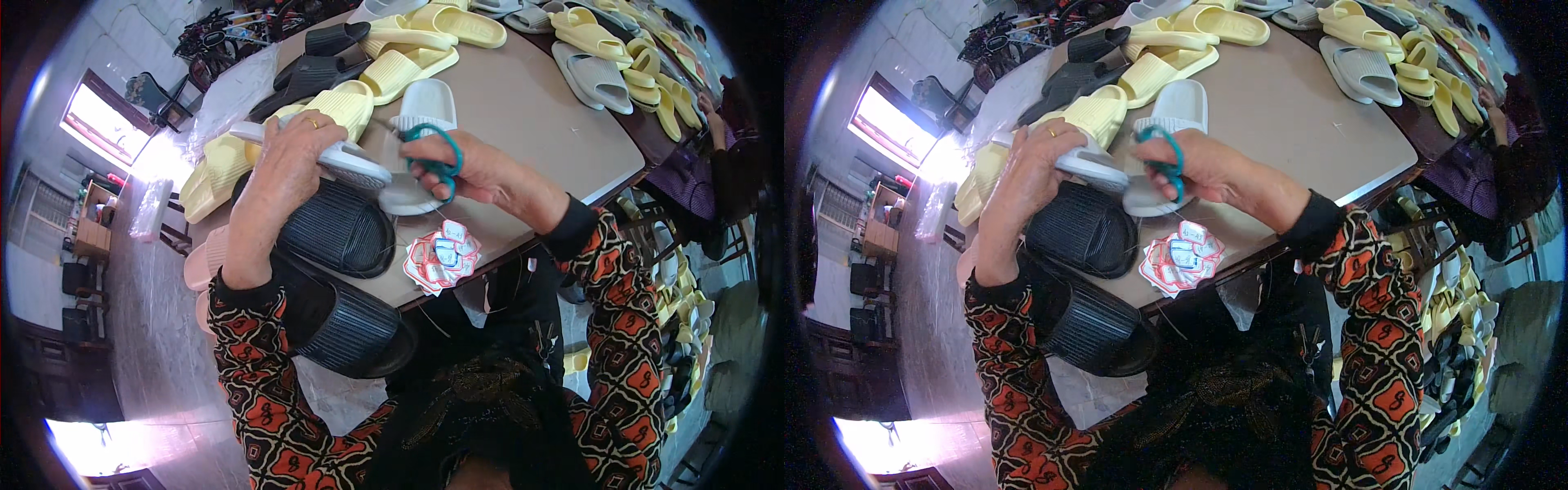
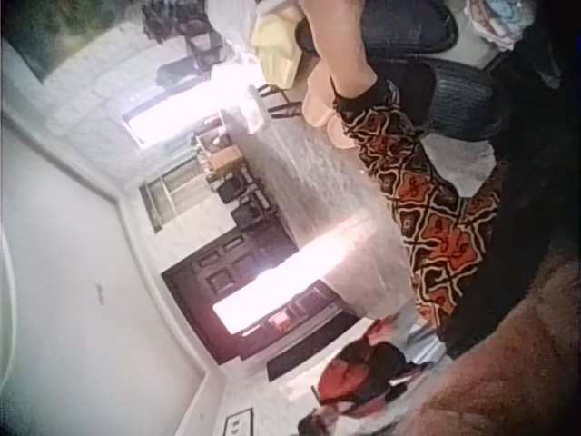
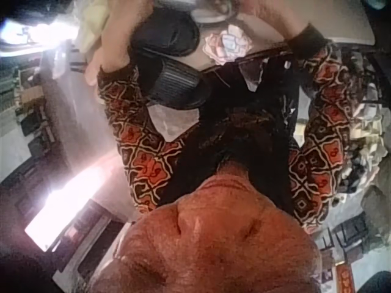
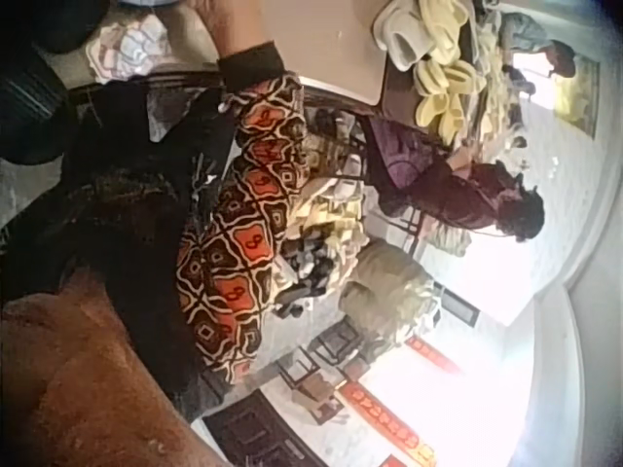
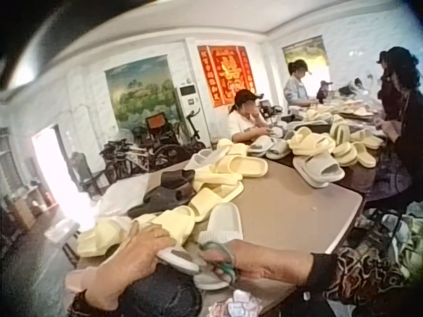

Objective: Trimming excess material from manufactured sandals with scissors.

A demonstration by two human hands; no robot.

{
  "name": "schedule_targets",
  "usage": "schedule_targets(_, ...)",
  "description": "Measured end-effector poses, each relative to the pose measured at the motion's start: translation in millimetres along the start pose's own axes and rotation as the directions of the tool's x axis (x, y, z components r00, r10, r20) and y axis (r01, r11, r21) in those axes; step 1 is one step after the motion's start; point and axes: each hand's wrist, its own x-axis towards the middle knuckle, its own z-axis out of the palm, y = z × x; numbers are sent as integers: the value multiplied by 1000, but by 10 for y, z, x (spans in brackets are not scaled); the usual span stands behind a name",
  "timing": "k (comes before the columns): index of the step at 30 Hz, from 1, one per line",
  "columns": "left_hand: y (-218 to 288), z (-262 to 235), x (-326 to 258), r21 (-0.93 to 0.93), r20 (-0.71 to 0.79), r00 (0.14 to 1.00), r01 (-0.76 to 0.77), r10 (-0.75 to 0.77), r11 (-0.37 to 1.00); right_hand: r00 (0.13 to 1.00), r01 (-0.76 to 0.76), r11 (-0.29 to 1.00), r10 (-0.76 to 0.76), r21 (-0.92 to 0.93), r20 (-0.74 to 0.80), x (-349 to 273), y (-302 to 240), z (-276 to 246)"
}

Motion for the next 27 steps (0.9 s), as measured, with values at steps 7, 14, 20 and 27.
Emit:
schedule_targets(7,-91,-273,59,-138,-571,797,141,-195,980,752,199,797,-497,-570,-433,-560,-104,-642)
schedule_targets(14,103,-312,370,-751,-510,630,5,-585,660,611,-288,-48,-778,-956,-145,-900,151,-1548)
schedule_targets(20,230,-383,443,-787,-610,600,-383,-517,483,668,-55,308,-696,-950,-264,-942,39,-1048)
schedule_targets(27,309,-72,445,-826,-127,782,-424,-610,-371,708,557,714,-675,-424,-206,-687,-32,-475)
